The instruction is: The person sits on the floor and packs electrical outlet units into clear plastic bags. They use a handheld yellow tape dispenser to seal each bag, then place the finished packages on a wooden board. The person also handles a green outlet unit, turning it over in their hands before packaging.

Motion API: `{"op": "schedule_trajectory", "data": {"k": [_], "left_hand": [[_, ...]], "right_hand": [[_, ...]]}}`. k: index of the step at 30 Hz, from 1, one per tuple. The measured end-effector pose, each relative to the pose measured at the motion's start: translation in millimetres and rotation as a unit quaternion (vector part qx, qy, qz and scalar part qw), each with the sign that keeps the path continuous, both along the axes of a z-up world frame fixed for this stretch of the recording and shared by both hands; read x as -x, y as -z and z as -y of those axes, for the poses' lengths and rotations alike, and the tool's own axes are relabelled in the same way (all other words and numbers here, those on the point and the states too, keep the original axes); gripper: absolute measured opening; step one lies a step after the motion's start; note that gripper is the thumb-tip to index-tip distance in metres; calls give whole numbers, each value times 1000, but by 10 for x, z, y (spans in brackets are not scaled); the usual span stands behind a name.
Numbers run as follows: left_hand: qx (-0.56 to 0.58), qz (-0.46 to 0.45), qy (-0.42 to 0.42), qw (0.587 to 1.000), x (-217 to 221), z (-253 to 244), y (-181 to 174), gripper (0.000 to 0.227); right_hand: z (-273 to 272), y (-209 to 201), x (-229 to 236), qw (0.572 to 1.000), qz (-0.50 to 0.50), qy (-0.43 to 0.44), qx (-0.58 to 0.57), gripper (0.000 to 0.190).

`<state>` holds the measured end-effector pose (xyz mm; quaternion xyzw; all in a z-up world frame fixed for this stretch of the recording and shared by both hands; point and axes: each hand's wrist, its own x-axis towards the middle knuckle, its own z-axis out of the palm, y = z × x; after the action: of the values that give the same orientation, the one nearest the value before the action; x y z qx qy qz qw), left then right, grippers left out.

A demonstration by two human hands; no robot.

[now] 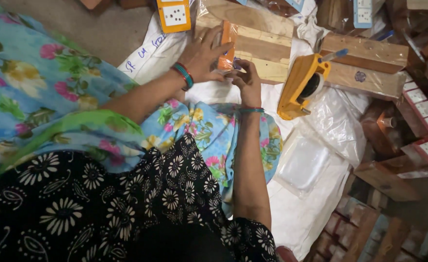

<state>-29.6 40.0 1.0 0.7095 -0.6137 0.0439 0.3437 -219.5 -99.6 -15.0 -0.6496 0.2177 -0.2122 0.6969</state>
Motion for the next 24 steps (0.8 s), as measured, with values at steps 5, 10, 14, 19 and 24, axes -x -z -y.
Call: {"op": "schedule_trajectory", "data": {"k": [5, 10, 14, 19, 24], "left_hand": [[-81, -108, -108, 985, 417, 252, -25, 93], [-42, -143, -36, 988, 168, 301, 142, 87], [52, -141, 6, 989, -123, 99, 254, 73], [95, -252, -57, 961, -82, -8, 144, 50], [95, -351, -171, 916, 26, 142, 89, 33]], "right_hand": [[-17, -66, -4, 997, -32, 64, 29, 49], [147, 50, 178, 990, -29, 140, -7, 42], [852, 181, 765, 937, -16, 327, 118, 29], [1741, 194, 1891, 776, -93, 534, 322, 28], [1931, 324, 2282, 780, -205, 533, 255, 19]]}}
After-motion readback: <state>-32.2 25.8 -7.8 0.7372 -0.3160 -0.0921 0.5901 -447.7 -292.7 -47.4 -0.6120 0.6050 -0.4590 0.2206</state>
